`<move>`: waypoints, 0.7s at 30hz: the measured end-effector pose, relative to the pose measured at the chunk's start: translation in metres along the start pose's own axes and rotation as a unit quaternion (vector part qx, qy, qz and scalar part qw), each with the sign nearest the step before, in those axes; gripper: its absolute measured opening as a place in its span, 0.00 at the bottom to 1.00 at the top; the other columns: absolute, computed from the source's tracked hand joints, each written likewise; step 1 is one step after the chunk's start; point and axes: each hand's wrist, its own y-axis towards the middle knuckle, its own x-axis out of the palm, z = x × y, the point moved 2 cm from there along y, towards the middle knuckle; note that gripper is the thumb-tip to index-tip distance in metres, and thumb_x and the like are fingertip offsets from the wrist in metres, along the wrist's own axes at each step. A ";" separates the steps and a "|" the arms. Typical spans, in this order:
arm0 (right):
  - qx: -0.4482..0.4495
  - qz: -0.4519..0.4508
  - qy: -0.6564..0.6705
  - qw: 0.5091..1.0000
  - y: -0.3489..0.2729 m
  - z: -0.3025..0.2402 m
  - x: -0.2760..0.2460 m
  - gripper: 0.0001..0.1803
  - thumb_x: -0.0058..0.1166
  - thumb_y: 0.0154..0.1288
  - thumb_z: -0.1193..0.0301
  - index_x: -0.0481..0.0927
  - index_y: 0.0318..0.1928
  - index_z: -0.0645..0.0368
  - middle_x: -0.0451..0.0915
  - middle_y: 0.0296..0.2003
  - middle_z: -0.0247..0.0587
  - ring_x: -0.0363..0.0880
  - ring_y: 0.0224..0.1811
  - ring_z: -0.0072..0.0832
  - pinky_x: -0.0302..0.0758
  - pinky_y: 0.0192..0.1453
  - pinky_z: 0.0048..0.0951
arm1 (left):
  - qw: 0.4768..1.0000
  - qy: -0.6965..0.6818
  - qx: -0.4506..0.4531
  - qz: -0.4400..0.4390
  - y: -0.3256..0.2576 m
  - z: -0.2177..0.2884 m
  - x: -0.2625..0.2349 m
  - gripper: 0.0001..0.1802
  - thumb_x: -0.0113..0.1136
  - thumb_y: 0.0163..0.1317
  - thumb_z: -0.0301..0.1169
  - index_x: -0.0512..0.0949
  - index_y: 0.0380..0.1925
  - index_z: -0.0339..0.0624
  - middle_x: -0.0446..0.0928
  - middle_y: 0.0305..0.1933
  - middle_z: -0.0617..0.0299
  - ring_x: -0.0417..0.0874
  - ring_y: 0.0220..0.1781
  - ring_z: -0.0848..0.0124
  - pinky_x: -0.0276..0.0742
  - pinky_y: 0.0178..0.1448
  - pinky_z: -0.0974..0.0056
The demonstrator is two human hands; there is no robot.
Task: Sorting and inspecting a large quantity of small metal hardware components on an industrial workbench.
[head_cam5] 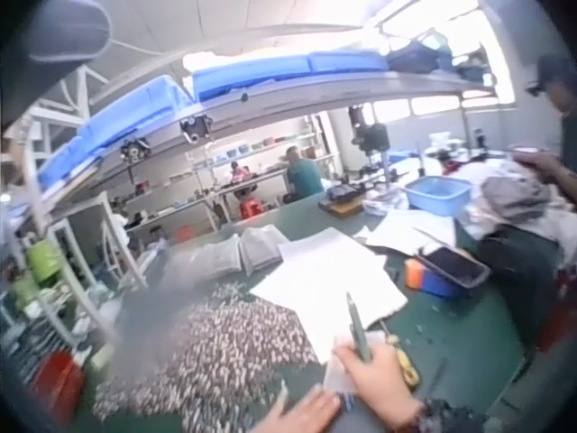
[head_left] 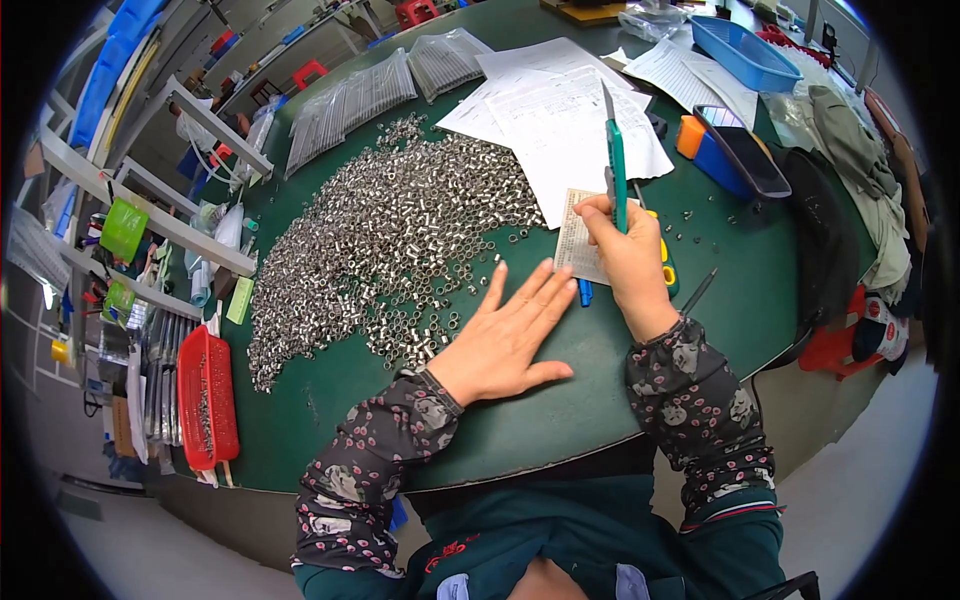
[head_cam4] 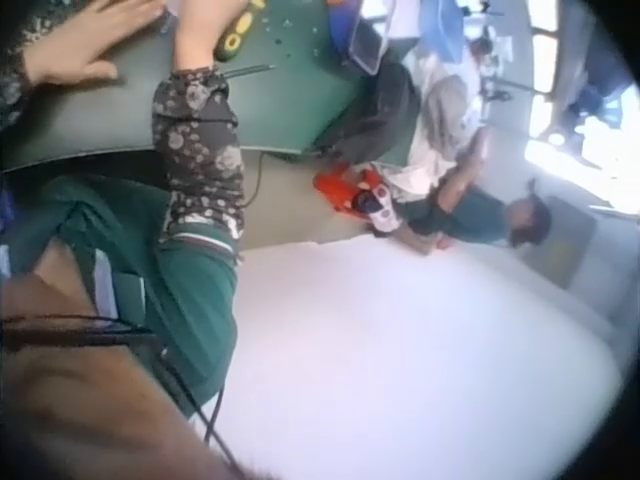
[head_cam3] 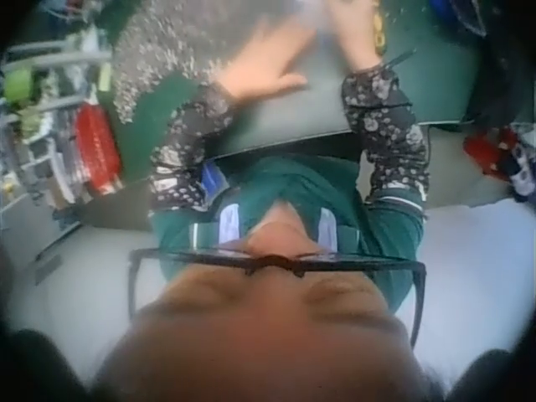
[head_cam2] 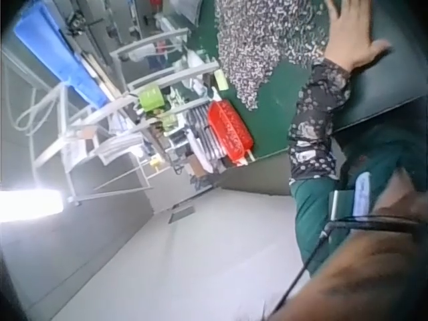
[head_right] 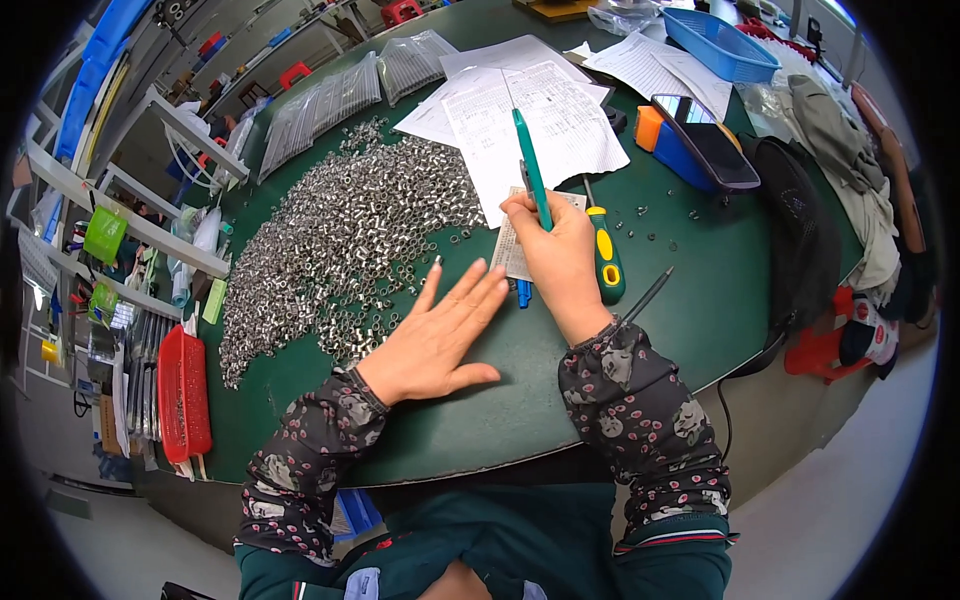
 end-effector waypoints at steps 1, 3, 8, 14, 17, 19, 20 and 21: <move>-0.001 -0.003 0.001 1.000 0.000 0.000 0.000 0.07 0.53 0.56 0.73 0.79 0.32 0.65 0.76 0.22 0.29 0.69 0.24 0.12 0.65 0.29 0.17 | 1.000 -0.012 0.016 0.006 0.002 0.003 0.005 0.45 0.47 0.56 0.57 0.49 0.64 0.37 0.47 0.70 0.54 0.43 0.72 0.62 0.33 0.70 0.44; 0.006 -0.002 -0.006 1.000 0.000 0.001 0.000 0.07 0.53 0.56 0.73 0.80 0.32 0.65 0.75 0.22 0.29 0.68 0.24 0.12 0.65 0.28 0.17 | 1.000 -0.003 0.018 0.004 0.002 0.005 0.009 0.45 0.47 0.56 0.57 0.50 0.64 0.37 0.48 0.69 0.53 0.45 0.72 0.63 0.33 0.70 0.45; -0.003 -0.002 -0.020 1.000 0.001 0.002 -0.002 0.08 0.54 0.56 0.73 0.79 0.33 0.65 0.75 0.22 0.30 0.68 0.24 0.13 0.65 0.28 0.17 | 0.999 0.020 -0.042 0.000 -0.020 -0.005 -0.006 0.43 0.50 0.54 0.56 0.54 0.62 0.37 0.54 0.66 0.52 0.46 0.71 0.59 0.34 0.69 0.43; 0.002 -0.010 -0.019 1.000 0.000 0.002 0.003 0.08 0.54 0.56 0.72 0.79 0.32 0.66 0.75 0.22 0.30 0.68 0.24 0.13 0.65 0.29 0.18 | 0.998 0.030 -0.046 -0.013 -0.025 -0.012 0.004 0.44 0.49 0.56 0.55 0.49 0.64 0.36 0.44 0.70 0.51 0.43 0.72 0.58 0.37 0.70 0.48; 0.015 -0.008 -0.020 1.000 -0.001 -0.002 0.001 0.08 0.54 0.56 0.72 0.79 0.32 0.66 0.75 0.22 0.30 0.68 0.24 0.14 0.65 0.29 0.17 | 0.996 0.035 -0.076 -0.001 -0.028 -0.025 0.008 0.45 0.49 0.56 0.55 0.48 0.64 0.35 0.44 0.70 0.51 0.42 0.72 0.58 0.36 0.70 0.47; 0.023 -0.015 -0.011 1.000 -0.001 0.001 0.001 0.08 0.54 0.56 0.72 0.79 0.32 0.65 0.75 0.23 0.30 0.68 0.24 0.13 0.65 0.29 0.17 | 0.994 0.034 -0.105 -0.007 -0.037 -0.034 0.011 0.47 0.49 0.56 0.55 0.44 0.65 0.36 0.43 0.70 0.51 0.40 0.72 0.58 0.33 0.70 0.46; 0.025 -0.015 -0.011 1.000 -0.001 0.001 0.001 0.08 0.54 0.56 0.72 0.79 0.32 0.65 0.75 0.23 0.30 0.68 0.24 0.13 0.65 0.29 0.17 | 0.993 0.035 -0.110 -0.006 -0.041 -0.038 0.012 0.47 0.49 0.57 0.55 0.44 0.65 0.36 0.43 0.70 0.51 0.39 0.72 0.57 0.33 0.70 0.46; 0.025 -0.019 -0.016 0.999 -0.002 0.000 0.002 0.08 0.54 0.56 0.72 0.79 0.32 0.65 0.75 0.23 0.30 0.68 0.24 0.13 0.65 0.29 0.17 | 0.992 0.039 -0.118 -0.004 -0.045 -0.041 0.012 0.47 0.49 0.57 0.55 0.43 0.65 0.36 0.42 0.70 0.51 0.39 0.73 0.57 0.32 0.70 0.46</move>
